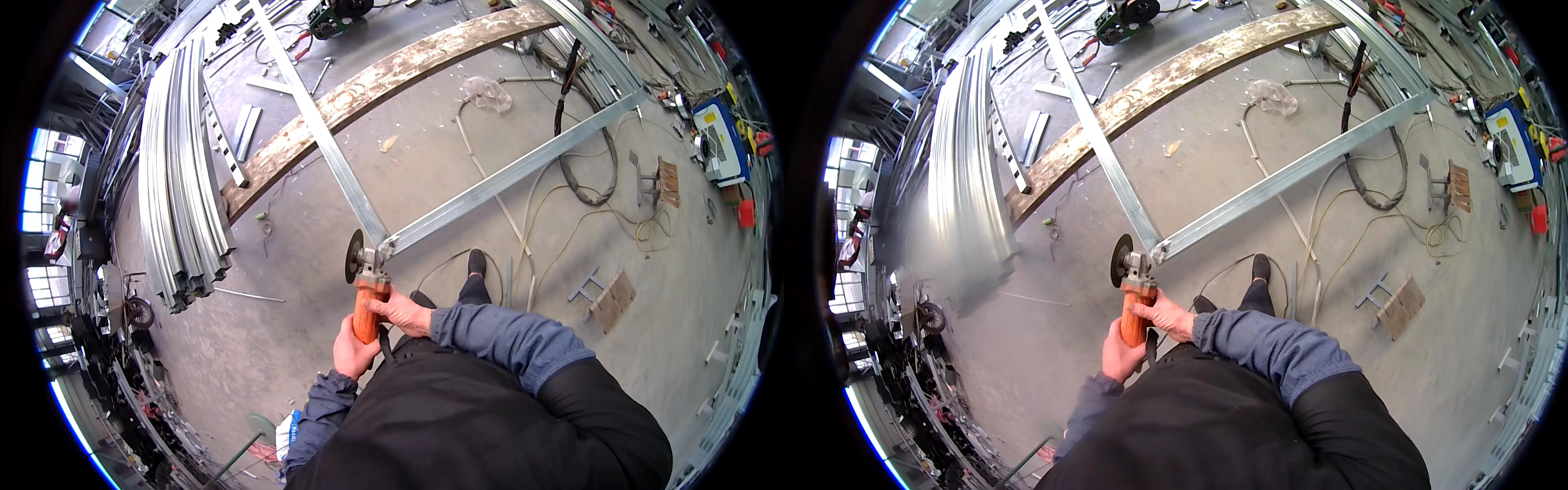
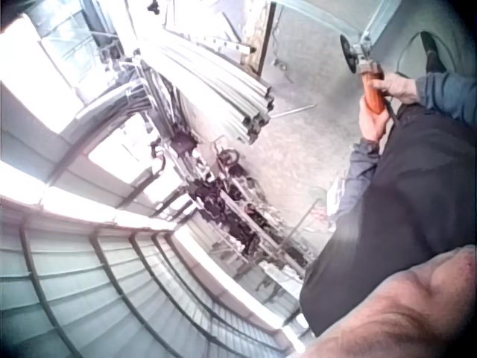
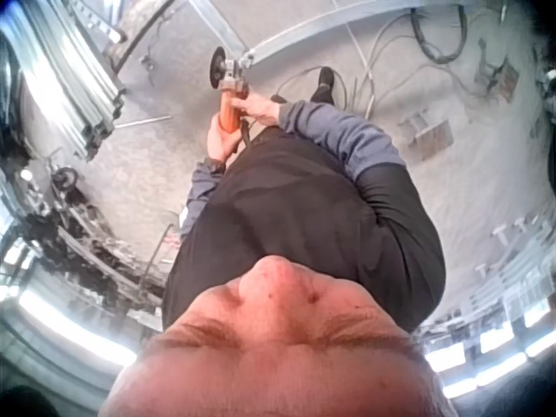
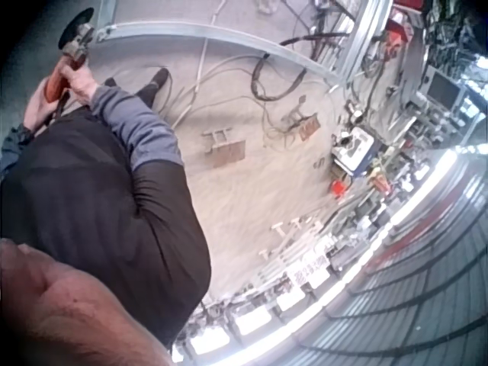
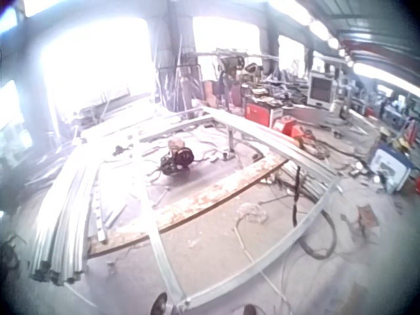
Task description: The person uses an angle grinder to cut and grind metal frame components in a workshop. They measure and mark the metal with a square and marker, then cut along the marked lines, producing sparks. The person moves around the workspace to access different sections of the frame.
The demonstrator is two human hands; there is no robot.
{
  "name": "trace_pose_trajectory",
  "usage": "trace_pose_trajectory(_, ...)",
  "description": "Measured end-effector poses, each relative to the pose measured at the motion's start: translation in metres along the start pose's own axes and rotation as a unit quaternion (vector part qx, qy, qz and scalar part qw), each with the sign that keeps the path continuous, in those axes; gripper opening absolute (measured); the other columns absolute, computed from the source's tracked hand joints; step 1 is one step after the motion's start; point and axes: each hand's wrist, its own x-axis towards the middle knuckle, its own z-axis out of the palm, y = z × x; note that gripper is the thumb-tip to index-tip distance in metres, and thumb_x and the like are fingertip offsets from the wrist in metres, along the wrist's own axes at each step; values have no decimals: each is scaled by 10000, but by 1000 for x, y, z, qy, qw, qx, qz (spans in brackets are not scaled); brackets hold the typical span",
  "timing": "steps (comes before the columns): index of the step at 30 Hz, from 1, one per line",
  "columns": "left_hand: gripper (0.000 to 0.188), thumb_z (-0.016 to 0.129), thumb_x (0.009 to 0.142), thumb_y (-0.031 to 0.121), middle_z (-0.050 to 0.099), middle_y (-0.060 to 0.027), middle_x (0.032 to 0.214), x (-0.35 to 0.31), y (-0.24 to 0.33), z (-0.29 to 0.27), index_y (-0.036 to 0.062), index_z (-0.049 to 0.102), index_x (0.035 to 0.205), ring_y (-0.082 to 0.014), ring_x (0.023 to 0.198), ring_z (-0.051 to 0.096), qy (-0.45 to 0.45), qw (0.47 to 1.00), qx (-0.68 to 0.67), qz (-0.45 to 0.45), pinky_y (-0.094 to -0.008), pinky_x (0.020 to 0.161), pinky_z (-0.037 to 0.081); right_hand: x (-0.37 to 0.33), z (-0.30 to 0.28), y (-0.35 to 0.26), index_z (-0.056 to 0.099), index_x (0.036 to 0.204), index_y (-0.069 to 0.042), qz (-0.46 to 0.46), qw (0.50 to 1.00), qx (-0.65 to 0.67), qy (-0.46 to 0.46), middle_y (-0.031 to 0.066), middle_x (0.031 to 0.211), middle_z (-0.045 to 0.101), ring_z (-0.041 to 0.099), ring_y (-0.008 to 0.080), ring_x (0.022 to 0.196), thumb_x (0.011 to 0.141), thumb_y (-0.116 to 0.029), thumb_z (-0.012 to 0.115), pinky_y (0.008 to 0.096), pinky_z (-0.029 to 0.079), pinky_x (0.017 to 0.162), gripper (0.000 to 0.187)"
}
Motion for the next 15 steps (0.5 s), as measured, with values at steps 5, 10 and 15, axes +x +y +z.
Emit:
trace_pose_trajectory(5,769,797,793,241,740,-223,1064,15,36,2,68,436,1450,-374,893,755,16,997,27,73,-446,767,594,0,19,-32,643,1223,-84,-26,993,84,83,27,1148,684,645,165,1095,935,-305,830,367,533,968,408)
trace_pose_trajectory(10,1149,838,751,210,490,-298,1436,15,83,-5,111,159,1672,-497,1240,590,-101,958,21,269,-497,989,550,-17,-2,-76,628,1130,-57,-109,973,142,149,60,996,687,697,203,892,941,-258,784,396,602,848,317)
trace_pose_trajectory(15,1017,815,771,122,487,-256,1383,12,106,-11,130,291,1643,-451,1139,636,-137,901,125,392,-476,937,564,-40,-21,-116,591,1145,-71,-189,952,105,215,81,980,657,683,248,862,948,-260,761,461,621,826,321)
